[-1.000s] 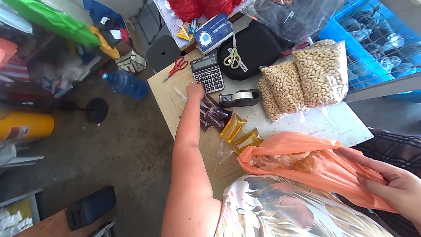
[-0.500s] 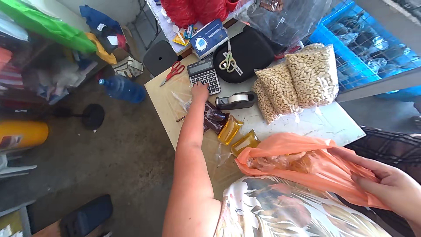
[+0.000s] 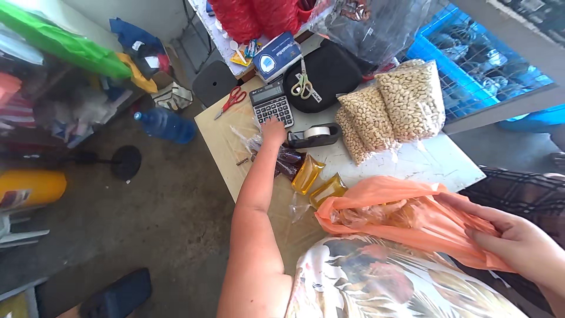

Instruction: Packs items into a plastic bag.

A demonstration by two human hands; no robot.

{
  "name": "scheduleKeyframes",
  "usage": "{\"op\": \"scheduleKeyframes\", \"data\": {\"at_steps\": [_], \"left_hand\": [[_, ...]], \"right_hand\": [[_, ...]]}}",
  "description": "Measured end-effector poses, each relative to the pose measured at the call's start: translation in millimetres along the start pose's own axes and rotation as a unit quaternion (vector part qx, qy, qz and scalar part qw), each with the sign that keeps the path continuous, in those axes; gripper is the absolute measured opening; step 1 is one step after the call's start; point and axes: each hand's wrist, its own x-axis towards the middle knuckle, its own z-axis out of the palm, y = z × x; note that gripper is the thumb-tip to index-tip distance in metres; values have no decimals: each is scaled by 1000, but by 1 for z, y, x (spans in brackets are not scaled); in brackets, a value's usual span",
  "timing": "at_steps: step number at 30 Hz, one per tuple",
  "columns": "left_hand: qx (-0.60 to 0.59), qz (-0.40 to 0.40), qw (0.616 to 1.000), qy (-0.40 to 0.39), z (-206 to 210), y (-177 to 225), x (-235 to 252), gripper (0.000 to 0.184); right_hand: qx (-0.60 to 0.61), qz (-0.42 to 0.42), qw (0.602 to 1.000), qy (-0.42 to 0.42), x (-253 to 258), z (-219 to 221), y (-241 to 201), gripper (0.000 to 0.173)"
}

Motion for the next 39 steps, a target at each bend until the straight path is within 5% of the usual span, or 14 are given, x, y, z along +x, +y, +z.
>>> {"op": "scheduleKeyframes", "data": {"at_steps": [15,22,30,39], "left_hand": [[-180,-62,976,105,30,-21,-119,37],[-207,-69,973,72,35,0,-151,39],[-213,68,974,-32,54,34,-184,38],[-205,29,976,-60,76,22,-224,40]], "right_hand": [[-14,8,1000,-16,-7,-1,-2,67],[-18,11,1000,-17,-8,-2,-4,66],[-33,62,997,-28,-6,-3,-12,66],[-28,54,998,-18,-8,-2,-18,64]]}}
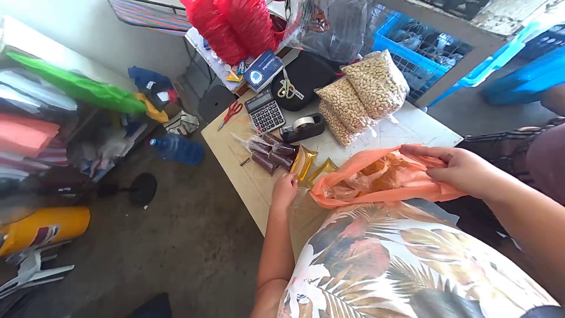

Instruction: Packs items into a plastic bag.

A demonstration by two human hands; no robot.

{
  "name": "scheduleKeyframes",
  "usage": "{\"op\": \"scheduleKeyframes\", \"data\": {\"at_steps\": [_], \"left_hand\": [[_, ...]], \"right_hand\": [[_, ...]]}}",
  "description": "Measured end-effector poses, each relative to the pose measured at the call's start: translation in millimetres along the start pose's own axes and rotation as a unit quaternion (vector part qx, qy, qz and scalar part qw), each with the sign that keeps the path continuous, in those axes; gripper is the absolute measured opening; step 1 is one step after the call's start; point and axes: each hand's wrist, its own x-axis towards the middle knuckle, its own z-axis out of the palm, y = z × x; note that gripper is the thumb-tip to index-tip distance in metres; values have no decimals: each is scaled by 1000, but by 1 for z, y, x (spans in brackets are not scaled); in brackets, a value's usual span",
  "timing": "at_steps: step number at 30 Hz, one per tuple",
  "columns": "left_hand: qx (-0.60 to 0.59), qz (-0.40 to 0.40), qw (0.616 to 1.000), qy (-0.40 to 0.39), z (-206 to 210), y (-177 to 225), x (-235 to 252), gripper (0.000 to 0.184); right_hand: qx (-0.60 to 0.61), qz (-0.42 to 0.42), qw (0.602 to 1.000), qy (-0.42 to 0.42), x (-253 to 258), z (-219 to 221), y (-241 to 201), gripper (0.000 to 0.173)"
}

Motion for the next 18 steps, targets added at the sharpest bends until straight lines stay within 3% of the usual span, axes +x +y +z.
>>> {"op": "scheduleKeyframes", "data": {"at_steps": [5,18], "left_hand": [[-6,4,1000,14,3,6,-13,39],[-12,15,999,-40,33,25,-20,40]], "right_hand": [[10,-6,1000,5,-2,3,-6,64],[4,-28,1000,-12,-2,-1,4,65]]}}
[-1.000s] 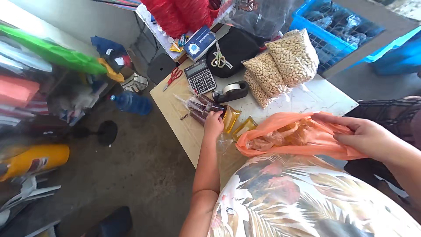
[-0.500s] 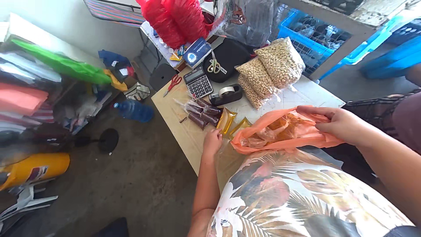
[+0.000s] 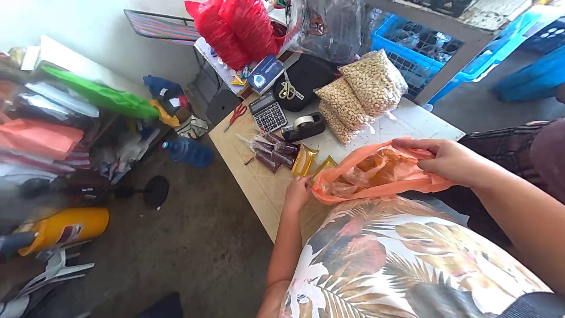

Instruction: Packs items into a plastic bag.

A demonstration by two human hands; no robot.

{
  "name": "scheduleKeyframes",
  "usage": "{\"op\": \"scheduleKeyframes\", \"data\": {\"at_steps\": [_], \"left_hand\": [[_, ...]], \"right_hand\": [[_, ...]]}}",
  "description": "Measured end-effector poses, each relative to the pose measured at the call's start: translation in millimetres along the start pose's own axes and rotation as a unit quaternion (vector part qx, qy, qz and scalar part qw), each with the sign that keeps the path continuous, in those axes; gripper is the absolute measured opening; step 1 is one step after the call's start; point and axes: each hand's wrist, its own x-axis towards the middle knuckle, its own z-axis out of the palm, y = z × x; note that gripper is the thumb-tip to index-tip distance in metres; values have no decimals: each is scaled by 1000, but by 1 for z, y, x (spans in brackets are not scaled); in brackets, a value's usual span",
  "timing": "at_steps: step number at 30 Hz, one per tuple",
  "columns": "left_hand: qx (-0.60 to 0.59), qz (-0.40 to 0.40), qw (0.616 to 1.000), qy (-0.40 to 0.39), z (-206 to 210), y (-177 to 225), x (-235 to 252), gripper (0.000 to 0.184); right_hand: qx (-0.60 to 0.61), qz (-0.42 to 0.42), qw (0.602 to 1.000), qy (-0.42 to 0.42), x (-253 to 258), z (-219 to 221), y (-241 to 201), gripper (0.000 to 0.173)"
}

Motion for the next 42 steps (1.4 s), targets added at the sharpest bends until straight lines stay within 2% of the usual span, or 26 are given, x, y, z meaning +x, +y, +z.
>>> {"op": "scheduleKeyframes", "data": {"at_steps": [4,6,8,10,11,12,14,17,22,26,28,31,32,34,38,42], "left_hand": [[-3,20,998,63,8,-9,19,39],[28,54,993,97,26,-12,24,47],[20,80,991,101,43,-2,24,49],[9,59,996,71,51,7,28,52],[16,73,994,75,67,-5,44,53],[29,105,987,115,92,-28,69,52],[60,75,991,93,106,-37,97,54],[97,17,993,58,95,-20,97,58],[141,6,988,67,90,-12,98,64],[39,2,997,67,76,-10,90,53],[-43,-2,996,73,77,-24,91,45],[-150,-52,986,47,51,-10,66,36],[-186,-70,979,55,40,-2,54,36],[-245,-84,962,84,20,2,36,47],[-256,-7,958,131,-23,13,-2,69],[-163,99,980,53,-52,55,-32,75]], "right_hand": [[-3,4,1000,-13,1,-2,-7,61],[-11,12,1000,-22,-2,-2,-14,59],[-23,8,999,-28,-4,-3,-15,59],[-34,-6,999,-32,-5,-4,-10,60],[-43,-9,998,-34,-6,-4,-8,60],[-51,-11,998,-37,-7,-5,-5,61],[-68,-20,997,-40,-10,-6,-1,62],[-76,-31,996,-46,-13,-7,6,63],[-60,-51,996,-30,-11,-5,25,66],[-48,-56,997,-31,-13,-4,20,66],[-40,-51,997,-32,-12,-5,17,64],[-28,-61,997,-32,-9,-5,21,67],[-21,-64,997,-30,-8,-6,21,67],[-14,-64,997,-32,-6,-9,18,68],[-9,-37,998,-51,-5,-19,13,70],[-20,-68,997,-45,-3,-26,18,68]]}}
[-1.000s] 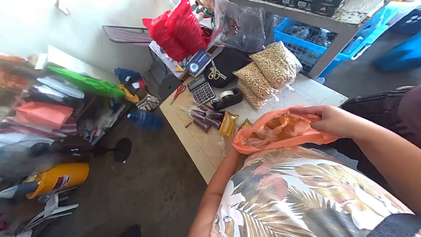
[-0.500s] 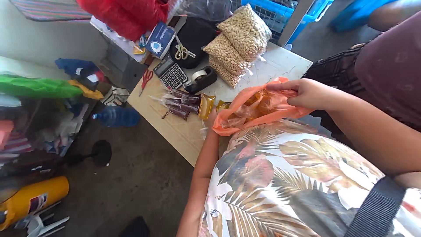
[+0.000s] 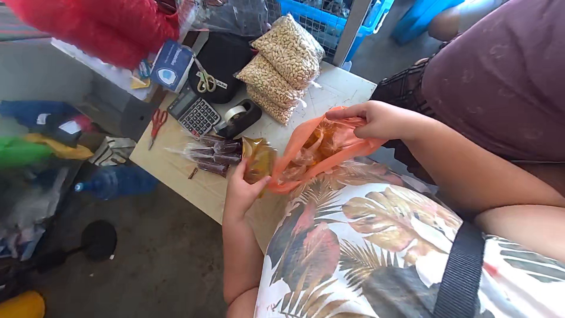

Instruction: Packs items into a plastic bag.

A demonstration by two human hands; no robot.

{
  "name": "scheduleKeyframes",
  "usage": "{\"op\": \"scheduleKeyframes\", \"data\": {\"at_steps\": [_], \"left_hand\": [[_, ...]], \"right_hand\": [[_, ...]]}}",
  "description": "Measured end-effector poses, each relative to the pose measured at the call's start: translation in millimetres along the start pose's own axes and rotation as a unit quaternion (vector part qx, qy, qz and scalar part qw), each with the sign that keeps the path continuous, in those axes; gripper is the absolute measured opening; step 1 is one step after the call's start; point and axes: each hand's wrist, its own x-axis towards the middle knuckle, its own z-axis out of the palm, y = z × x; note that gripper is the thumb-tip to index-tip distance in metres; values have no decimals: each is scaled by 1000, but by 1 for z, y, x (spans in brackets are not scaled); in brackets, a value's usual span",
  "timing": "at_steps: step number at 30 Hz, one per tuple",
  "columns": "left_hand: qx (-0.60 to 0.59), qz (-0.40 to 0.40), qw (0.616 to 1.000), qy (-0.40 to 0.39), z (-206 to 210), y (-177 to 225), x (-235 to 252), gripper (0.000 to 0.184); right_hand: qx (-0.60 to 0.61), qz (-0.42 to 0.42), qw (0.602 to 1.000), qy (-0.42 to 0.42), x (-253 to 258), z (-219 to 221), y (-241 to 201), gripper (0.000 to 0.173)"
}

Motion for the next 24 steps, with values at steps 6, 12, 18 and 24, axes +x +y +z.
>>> {"op": "scheduleKeyframes", "data": {"at_steps": [6,12,18,24], "left_hand": [[180,44,962,-202,63,68,35,66],[335,117,898,-261,139,129,65,34],[295,208,892,-273,131,151,42,31],[27,140,929,-341,38,151,-11,41]], "right_hand": [[-36,-1,999,-10,-4,4,-5,66],[-6,16,1000,16,0,17,-21,63],[9,38,997,70,1,27,-32,57],[27,48,996,77,5,32,-23,58]]}}
